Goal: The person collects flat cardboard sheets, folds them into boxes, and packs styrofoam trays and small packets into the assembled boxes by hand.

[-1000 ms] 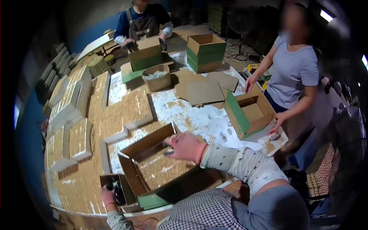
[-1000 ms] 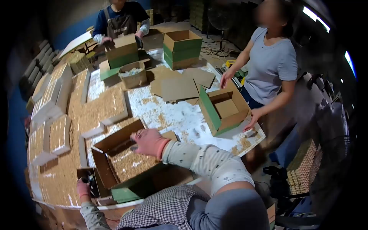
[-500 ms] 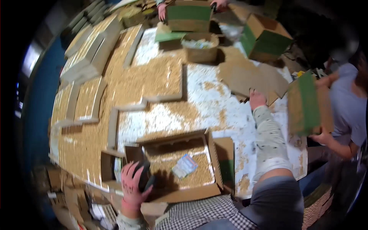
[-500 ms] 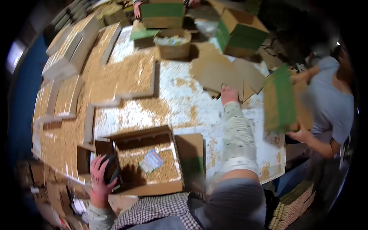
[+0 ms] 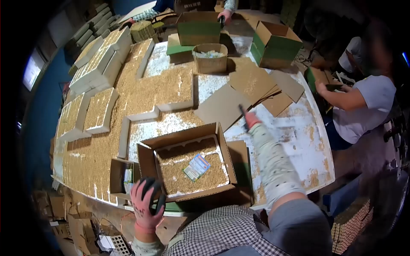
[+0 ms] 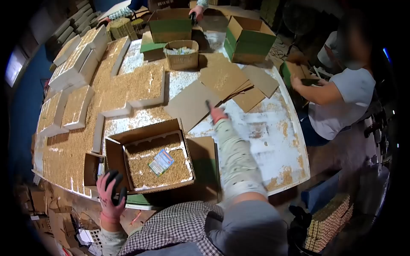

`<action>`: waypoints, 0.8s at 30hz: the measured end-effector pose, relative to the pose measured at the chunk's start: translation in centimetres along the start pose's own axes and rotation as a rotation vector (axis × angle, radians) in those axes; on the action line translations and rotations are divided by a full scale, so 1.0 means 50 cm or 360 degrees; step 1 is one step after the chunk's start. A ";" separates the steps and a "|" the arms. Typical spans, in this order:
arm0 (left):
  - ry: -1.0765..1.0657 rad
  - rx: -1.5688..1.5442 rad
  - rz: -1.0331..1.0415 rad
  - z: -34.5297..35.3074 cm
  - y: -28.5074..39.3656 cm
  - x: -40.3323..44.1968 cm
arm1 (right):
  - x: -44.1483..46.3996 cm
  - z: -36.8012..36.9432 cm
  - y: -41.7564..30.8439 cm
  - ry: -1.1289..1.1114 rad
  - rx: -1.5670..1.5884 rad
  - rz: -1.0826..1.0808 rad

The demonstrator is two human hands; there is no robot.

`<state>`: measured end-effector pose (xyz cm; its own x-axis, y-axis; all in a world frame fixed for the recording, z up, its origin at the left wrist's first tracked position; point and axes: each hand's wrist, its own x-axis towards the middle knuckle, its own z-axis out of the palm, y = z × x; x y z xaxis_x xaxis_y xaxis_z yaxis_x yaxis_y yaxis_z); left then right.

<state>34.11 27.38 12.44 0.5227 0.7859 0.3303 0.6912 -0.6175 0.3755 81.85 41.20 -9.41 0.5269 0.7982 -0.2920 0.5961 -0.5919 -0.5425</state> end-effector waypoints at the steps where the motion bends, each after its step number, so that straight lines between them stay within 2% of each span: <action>1: -0.0023 -0.0023 -0.0033 0.003 0.004 -0.016 | -0.063 0.000 -0.077 -0.0140 -0.0038 0.0273; 4: -0.0058 0.0064 -0.0020 0.004 -0.010 -0.055 | -0.010 0.079 -0.114 0.0337 0.0981 -0.0054; 6: -0.0167 0.0247 -0.0007 -0.021 -0.023 -0.086 | 0.090 0.150 -0.108 0.0711 0.1377 -0.0697; 7: -0.0095 0.0225 0.0002 -0.034 -0.028 -0.101 | -0.026 0.047 -0.208 0.0846 0.1001 -0.0792; 8: -0.0005 0.0173 -0.0092 -0.042 -0.034 -0.124 | -0.171 -0.089 -0.308 0.0363 0.0850 -0.0795; 9: 0.0107 0.0120 -0.0163 -0.048 -0.041 -0.134 | -0.283 -0.146 -0.363 0.0693 0.0477 -0.1117; 10: 0.0115 0.0104 -0.0218 -0.059 -0.038 -0.133 | -0.357 -0.166 -0.389 0.0755 0.0260 -0.1665; 11: 0.0219 -0.0038 -0.0291 -0.051 -0.053 -0.144 | -0.421 -0.160 -0.407 0.0578 0.0003 -0.2115; 12: 0.0337 -0.0135 -0.0358 -0.042 -0.061 -0.144 | -0.479 -0.117 -0.400 0.0060 -0.0356 -0.2162; 13: 0.0449 -0.0238 -0.0426 -0.035 -0.064 -0.139 | -0.536 -0.070 -0.382 -0.0328 -0.0409 -0.2282; 14: 0.0477 -0.0284 -0.0356 -0.036 -0.066 -0.121 | -0.564 -0.010 -0.363 -0.0677 -0.0633 -0.2161; 15: 0.0483 -0.0391 -0.0315 -0.042 -0.066 -0.095 | -0.582 0.004 -0.379 -0.1131 -0.0904 -0.1814; 16: 0.0482 -0.0497 -0.0266 -0.053 -0.063 -0.068 | -0.581 0.005 -0.358 -0.1252 -0.0527 -0.1687; 17: 0.0479 -0.0600 -0.0210 -0.061 -0.063 -0.052 | -0.575 0.002 -0.341 -0.1213 -0.0519 -0.1702; 19: 0.0305 -0.1196 -0.0414 -0.090 -0.107 -0.038 | -0.564 -0.046 -0.343 -0.1103 -0.0508 -0.1744; 21: 0.0205 -0.1494 -0.0451 -0.115 -0.165 -0.033 | -0.571 -0.194 -0.342 -0.0811 -0.0053 -0.1312; 22: 0.0150 -0.1557 -0.0456 -0.108 -0.205 -0.037 | -0.543 -0.240 -0.317 -0.0510 -0.0317 -0.1231; 23: -0.0052 -0.1222 -0.0451 -0.096 -0.206 -0.020 | -0.530 -0.266 -0.296 -0.0228 -0.0583 -0.1132; 24: -0.0208 -0.1075 -0.0444 -0.049 -0.226 -0.020 | -0.503 -0.229 -0.267 -0.0372 -0.0759 -0.1184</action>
<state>24.57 33.47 9.97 0.4568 0.8879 0.0547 0.3716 -0.2464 0.8951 67.58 27.76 14.19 -0.1985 0.9639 -0.1775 0.9474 0.1424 -0.2866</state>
